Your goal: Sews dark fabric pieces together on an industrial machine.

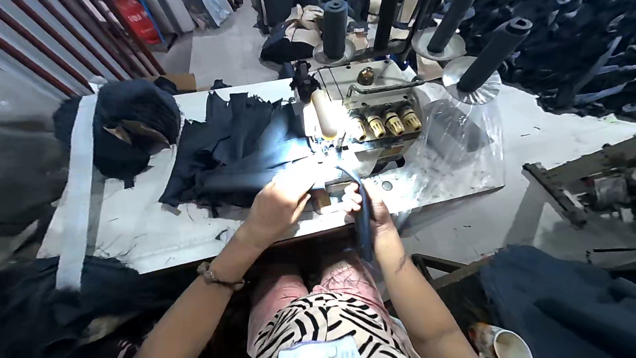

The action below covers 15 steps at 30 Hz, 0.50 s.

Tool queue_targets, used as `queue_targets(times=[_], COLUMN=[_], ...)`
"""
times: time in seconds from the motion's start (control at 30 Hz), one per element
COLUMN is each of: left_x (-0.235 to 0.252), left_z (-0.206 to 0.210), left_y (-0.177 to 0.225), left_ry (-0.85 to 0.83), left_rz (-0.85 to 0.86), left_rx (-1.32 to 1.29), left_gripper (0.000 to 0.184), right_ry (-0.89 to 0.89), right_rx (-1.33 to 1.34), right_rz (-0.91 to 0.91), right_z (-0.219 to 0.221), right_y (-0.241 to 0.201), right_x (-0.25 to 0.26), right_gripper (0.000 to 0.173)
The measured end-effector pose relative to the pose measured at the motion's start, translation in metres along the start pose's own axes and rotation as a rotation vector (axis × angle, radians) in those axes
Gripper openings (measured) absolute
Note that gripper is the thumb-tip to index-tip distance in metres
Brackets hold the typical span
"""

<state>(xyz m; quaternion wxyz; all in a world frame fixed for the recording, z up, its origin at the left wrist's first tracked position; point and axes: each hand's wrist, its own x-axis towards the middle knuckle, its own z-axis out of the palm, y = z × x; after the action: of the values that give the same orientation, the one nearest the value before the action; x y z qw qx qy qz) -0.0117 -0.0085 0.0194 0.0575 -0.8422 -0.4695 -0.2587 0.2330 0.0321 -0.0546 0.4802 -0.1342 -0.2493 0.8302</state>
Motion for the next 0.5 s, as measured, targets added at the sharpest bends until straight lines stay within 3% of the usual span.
queue_targets(times=[0.13,0.33,0.5], left_x=[0.006,0.017,0.036], left_z=[0.007,0.011,0.008], left_y=[0.006,0.004,-0.018], left_ry=[-0.075,-0.083,-0.104], left_rz=[0.025,0.008,0.051], left_rx=[-0.035,-0.032,-0.118], left_gripper=[0.042,0.041,0.046], right_ry=[-0.072,-0.056,-0.023], right_rx=[0.28,0.291,0.244], right_rz=[-0.032,-0.149,-0.143], right_z=[-0.004,-0.001,0.004], right_y=[-0.014,-0.008,-0.008], right_x=[0.006,0.015,0.014], right_gripper=[0.025,0.03,0.035])
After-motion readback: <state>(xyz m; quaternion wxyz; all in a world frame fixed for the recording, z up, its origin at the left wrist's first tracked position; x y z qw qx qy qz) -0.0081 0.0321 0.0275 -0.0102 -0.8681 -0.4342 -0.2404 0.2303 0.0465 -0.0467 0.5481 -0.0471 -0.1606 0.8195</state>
